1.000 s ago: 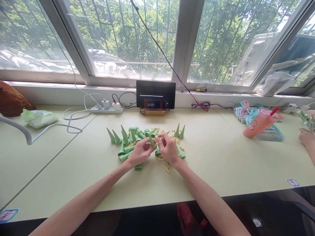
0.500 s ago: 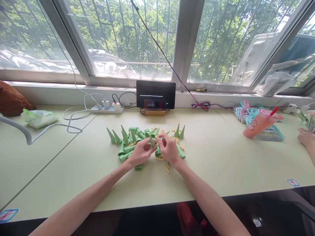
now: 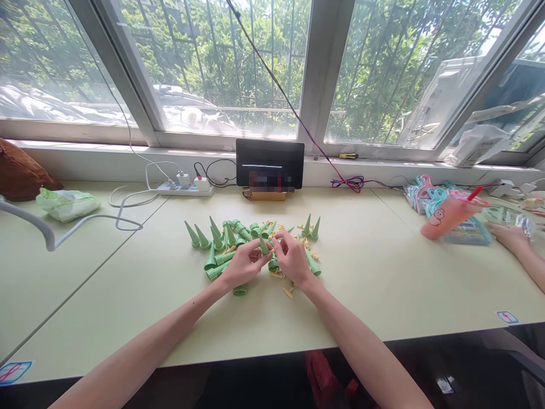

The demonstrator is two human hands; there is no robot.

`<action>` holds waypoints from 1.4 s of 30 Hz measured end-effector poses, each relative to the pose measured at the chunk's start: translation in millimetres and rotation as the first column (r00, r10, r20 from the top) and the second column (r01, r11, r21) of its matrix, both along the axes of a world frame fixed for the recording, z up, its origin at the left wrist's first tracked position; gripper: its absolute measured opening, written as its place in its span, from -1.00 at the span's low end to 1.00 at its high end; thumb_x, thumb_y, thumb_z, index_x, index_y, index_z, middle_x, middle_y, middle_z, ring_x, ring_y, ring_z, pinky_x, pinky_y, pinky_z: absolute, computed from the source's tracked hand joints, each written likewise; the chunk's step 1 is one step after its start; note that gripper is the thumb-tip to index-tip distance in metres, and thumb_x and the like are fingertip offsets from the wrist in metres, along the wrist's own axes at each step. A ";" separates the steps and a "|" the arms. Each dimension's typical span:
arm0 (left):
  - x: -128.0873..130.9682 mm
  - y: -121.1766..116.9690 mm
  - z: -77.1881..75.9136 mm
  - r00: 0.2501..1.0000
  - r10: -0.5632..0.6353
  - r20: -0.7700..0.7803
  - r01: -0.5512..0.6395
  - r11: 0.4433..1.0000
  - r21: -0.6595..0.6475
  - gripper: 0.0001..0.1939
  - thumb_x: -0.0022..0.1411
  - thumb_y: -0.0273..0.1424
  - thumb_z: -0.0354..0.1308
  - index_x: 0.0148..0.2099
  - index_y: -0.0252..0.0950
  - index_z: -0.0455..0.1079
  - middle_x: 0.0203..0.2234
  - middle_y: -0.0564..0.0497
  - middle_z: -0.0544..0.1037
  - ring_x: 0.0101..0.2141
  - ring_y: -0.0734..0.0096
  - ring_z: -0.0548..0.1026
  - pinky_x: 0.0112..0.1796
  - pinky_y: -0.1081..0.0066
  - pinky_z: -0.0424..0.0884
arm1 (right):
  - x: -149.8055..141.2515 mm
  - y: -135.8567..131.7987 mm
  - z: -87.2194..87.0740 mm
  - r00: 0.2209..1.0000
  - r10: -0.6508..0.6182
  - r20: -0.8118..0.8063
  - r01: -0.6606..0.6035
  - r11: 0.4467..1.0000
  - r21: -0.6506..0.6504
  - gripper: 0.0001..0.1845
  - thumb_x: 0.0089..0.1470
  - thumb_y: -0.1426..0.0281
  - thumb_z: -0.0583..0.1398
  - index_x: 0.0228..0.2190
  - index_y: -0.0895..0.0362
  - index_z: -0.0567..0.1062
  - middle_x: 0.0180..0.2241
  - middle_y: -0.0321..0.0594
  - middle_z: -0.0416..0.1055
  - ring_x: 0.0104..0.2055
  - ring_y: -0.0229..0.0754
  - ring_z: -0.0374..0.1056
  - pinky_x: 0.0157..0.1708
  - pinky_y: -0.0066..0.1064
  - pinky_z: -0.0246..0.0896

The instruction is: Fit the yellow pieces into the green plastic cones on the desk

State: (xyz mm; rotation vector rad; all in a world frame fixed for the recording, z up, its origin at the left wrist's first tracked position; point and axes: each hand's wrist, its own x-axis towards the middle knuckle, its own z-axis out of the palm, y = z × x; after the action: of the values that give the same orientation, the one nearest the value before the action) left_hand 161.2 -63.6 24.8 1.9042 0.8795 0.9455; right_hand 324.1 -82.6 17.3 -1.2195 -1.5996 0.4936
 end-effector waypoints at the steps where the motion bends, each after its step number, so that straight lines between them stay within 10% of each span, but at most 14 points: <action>1: 0.0 0.0 -0.1 1.000 -0.002 -0.002 0.002 1.000 0.001 -0.78 0.26 -0.24 0.15 -0.24 -0.32 0.38 -0.54 0.11 0.29 -0.61 0.59 0.17 -0.59 0.53 0.17 | 0.2 0.1 -0.3 1.000 0.001 0.000 -0.001 1.000 0.000 -0.82 0.25 0.27 0.10 -0.31 0.11 0.41 -0.67 -0.46 0.10 -0.63 -0.32 0.03 -0.58 -0.47 -0.04; 19: 0.7 -0.7 0.4 1.000 -0.015 -0.009 0.015 0.999 0.028 -0.83 0.23 -0.29 0.15 -0.25 -0.31 0.38 -0.51 0.11 0.31 -0.59 0.60 0.17 -0.57 0.53 0.22 | 1.1 0.5 -0.5 1.000 0.008 0.001 -0.008 1.000 -0.019 -0.86 0.22 0.33 0.08 -0.27 0.11 0.41 -0.67 -0.49 0.06 -0.64 -0.33 -0.01 -0.60 -0.48 -0.09; 42: -1.4 0.3 5.5 0.993 0.034 0.115 -0.001 0.961 -0.275 -0.70 0.18 -0.17 0.24 -0.18 -0.28 0.38 -0.70 0.18 0.25 -0.67 0.55 0.25 -0.63 0.54 0.18 | -1.4 -3.5 4.7 0.998 0.059 -0.034 -0.060 0.998 -0.035 -0.81 0.26 0.24 0.10 -0.24 0.10 0.38 -0.51 -0.34 0.35 -0.60 -0.31 0.18 -0.57 -0.46 0.08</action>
State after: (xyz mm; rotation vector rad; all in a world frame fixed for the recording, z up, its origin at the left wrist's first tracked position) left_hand 159.8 -63.3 30.4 1.5906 0.9075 0.8873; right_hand 322.7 -86.1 22.0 -1.1872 -1.6092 0.5798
